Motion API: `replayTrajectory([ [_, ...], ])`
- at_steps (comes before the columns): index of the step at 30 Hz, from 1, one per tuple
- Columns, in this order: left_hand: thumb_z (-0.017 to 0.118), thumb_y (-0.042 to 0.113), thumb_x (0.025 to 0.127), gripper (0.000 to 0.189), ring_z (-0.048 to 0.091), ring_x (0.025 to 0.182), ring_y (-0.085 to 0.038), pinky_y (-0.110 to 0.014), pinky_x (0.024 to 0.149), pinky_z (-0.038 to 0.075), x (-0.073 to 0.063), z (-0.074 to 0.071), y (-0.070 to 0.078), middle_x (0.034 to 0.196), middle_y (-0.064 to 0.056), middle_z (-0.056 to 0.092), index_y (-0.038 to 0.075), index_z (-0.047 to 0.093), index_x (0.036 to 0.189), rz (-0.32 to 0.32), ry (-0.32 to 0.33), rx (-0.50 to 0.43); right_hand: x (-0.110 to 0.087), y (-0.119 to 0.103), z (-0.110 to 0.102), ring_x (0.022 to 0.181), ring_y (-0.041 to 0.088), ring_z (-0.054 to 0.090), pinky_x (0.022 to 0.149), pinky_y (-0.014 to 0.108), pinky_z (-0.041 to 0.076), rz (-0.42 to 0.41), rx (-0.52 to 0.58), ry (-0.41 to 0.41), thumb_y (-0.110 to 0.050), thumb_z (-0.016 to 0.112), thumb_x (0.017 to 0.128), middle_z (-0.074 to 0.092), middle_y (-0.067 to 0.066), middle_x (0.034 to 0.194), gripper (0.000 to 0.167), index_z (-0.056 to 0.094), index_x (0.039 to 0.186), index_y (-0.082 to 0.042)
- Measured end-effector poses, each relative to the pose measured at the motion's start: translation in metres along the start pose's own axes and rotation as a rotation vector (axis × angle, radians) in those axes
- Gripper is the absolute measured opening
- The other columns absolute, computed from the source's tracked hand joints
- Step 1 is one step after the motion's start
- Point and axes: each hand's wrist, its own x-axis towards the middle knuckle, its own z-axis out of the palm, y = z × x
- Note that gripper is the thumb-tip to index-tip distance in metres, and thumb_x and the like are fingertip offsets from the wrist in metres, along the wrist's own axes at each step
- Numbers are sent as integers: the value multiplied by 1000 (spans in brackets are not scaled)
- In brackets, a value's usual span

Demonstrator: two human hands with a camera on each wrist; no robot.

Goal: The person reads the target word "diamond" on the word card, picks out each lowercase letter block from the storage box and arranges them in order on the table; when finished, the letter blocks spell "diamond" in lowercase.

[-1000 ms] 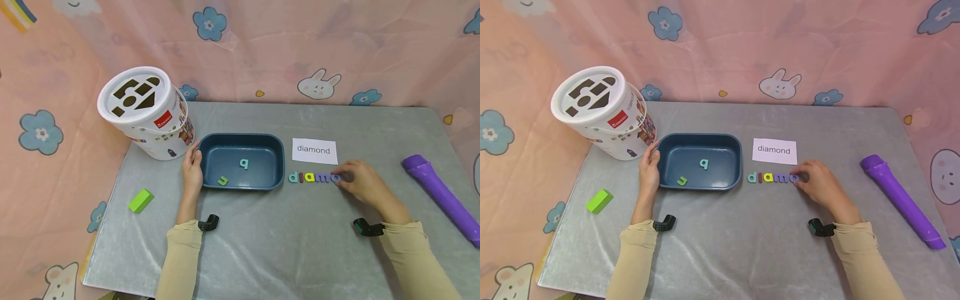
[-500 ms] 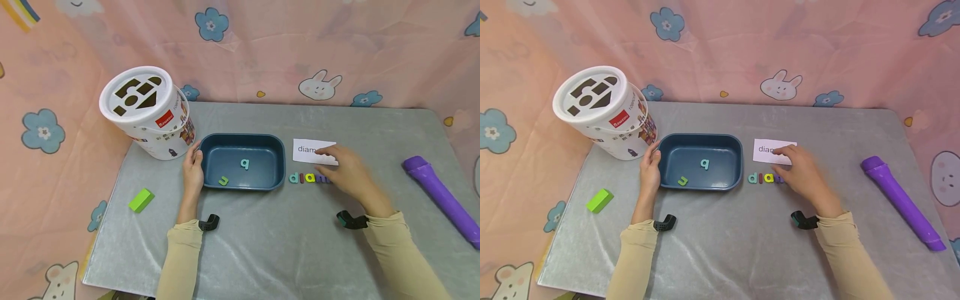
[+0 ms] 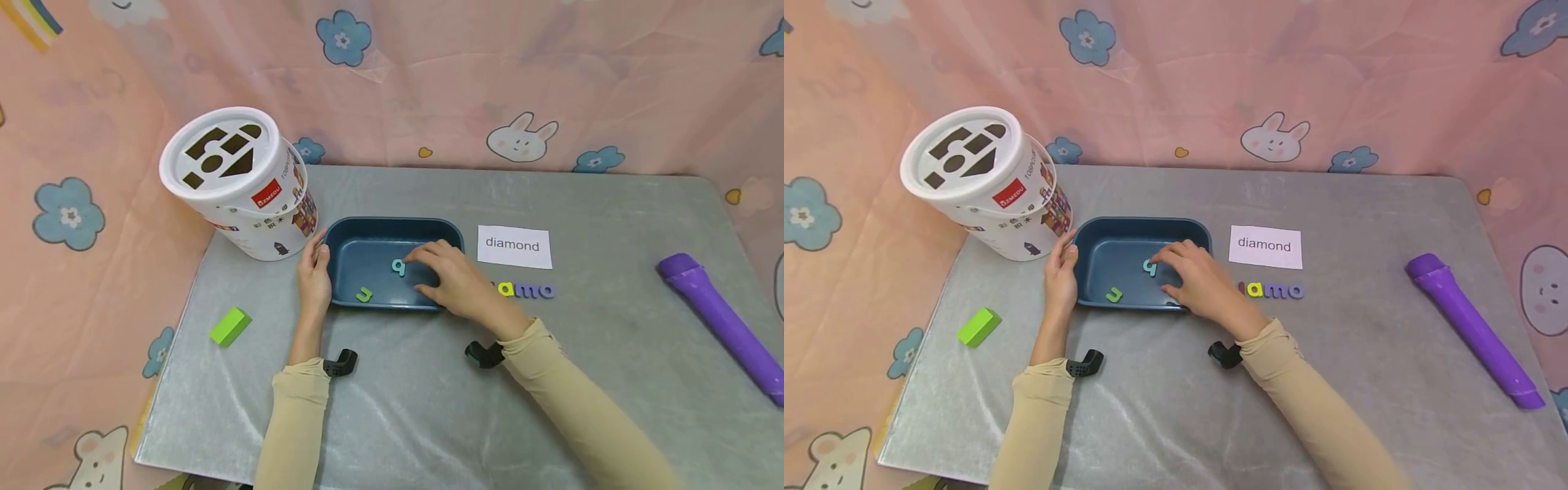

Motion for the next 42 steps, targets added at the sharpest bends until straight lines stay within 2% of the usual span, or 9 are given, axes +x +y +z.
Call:
replayTrajectory([
  [3, 47, 14, 113, 40, 48, 149, -31, -49, 126, 34, 0, 0, -1, 157, -18, 56, 6, 55, 152, -4, -7, 6, 14, -8, 15, 125, 32, 62, 104, 52, 53, -13, 10, -70, -11, 85, 90, 68, 11, 136, 42, 73, 131, -11],
  [10, 46, 13, 114, 41, 49, 148, -32, -50, 125, 34, 0, 1, 1, 156, -20, 56, 5, 54, 152, -2, -14, -2, 45, -21, 38, 118, 28, 64, 97, 46, 57, -44, 33, -155, -10, 85, 91, 71, 7, 126, 32, 79, 122, -13],
  [16, 46, 10, 113, 40, 50, 146, -33, -50, 123, 35, 0, 1, 1, 154, -24, 57, 2, 55, 151, -3, -5, -30, 63, -27, 49, 111, 26, 54, 98, 45, 49, -77, -15, -256, -21, 89, 86, 67, 6, 126, 32, 83, 118, -18],
  [21, 46, 10, 113, 40, 50, 146, -34, -50, 124, 35, -1, 0, 1, 154, -24, 57, 2, 55, 151, 1, -1, -29, 69, -26, 55, 109, 26, 48, 96, 44, 42, -73, -18, -276, -22, 88, 87, 65, 7, 127, 25, 86, 111, -19],
  [25, 46, 10, 113, 40, 48, 148, -33, -50, 125, 34, -1, -1, 2, 157, -22, 55, 2, 54, 152, 1, -4, -27, 69, -25, 55, 112, 27, 53, 100, 45, 46, -62, -25, -266, -14, 86, 90, 68, 6, 126, 20, 84, 110, -15],
  [30, 46, 10, 113, 41, 47, 149, -32, -50, 126, 33, 0, -1, 2, 158, -20, 54, 3, 54, 152, -2, -4, -20, 61, -24, 47, 105, 22, 62, 92, 42, 55, -20, 6, -225, -9, 80, 95, 72, 5, 114, 21, 77, 115, -14],
  [33, 47, 11, 113, 40, 48, 149, -32, -50, 125, 34, 0, -1, 2, 157, -21, 55, 3, 55, 152, 0, -3, -14, 52, -21, 39, 96, 20, 60, 86, 40, 54, -56, 19, -167, -7, 76, 97, 69, 3, 107, 24, 76, 120, -14],
  [37, 47, 12, 113, 40, 47, 149, -32, -49, 126, 33, 0, 0, 1, 157, -21, 55, 3, 55, 152, 2, -1, -13, 36, -15, 24, 90, 22, 54, 81, 38, 48, -118, 44, -59, -2, 76, 95, 70, 3, 102, 23, 81, 115, -13],
  [42, 46, 11, 113, 40, 47, 149, -33, -49, 126, 33, 1, 0, 0, 156, -22, 55, 3, 55, 151, 1, 5, -14, 12, -4, 4, 91, 26, 60, 77, 40, 52, -93, 175, 127, 5, 81, 88, 77, 7, 101, 18, 80, 102, -6],
])
